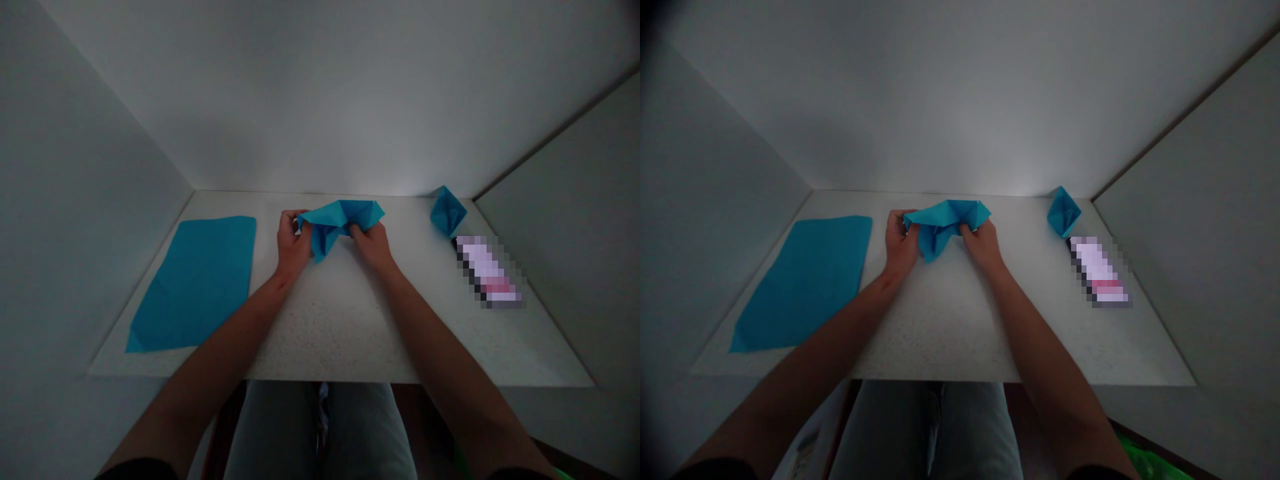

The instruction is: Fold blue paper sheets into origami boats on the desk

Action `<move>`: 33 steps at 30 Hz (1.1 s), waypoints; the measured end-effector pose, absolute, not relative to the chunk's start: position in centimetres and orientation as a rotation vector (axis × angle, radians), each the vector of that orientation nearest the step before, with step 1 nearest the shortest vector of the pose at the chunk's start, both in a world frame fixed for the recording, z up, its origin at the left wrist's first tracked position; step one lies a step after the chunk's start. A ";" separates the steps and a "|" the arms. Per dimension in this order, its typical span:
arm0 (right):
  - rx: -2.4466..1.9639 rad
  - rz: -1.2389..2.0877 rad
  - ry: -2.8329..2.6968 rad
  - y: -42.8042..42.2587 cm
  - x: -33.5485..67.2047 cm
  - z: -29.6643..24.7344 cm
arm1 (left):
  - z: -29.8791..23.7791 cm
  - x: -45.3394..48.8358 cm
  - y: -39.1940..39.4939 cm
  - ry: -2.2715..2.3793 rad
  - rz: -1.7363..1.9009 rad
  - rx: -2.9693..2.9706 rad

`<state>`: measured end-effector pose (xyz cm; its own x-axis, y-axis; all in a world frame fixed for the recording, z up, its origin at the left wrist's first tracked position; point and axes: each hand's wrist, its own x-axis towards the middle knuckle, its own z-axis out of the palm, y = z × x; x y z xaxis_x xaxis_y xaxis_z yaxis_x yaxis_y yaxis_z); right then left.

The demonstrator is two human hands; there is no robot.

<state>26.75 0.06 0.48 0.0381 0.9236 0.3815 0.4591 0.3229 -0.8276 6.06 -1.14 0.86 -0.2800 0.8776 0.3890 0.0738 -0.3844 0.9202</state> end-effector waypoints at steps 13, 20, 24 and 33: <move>-1.054 1.273 -1.020 0.9 28.3 1.5 | -0.4 4.5 1.0 1.202 1.550 1.155; -1.051 1.489 -0.936 0.1 28.0 2.3 | -0.2 4.8 1.0 1.059 1.417 1.187; -1.018 1.449 -0.916 0.1 28.0 2.5 | -0.3 4.5 1.1 1.070 1.426 1.191; -0.966 1.247 -0.938 0.4 29.3 3.0 | -0.7 4.1 1.3 1.097 1.377 1.070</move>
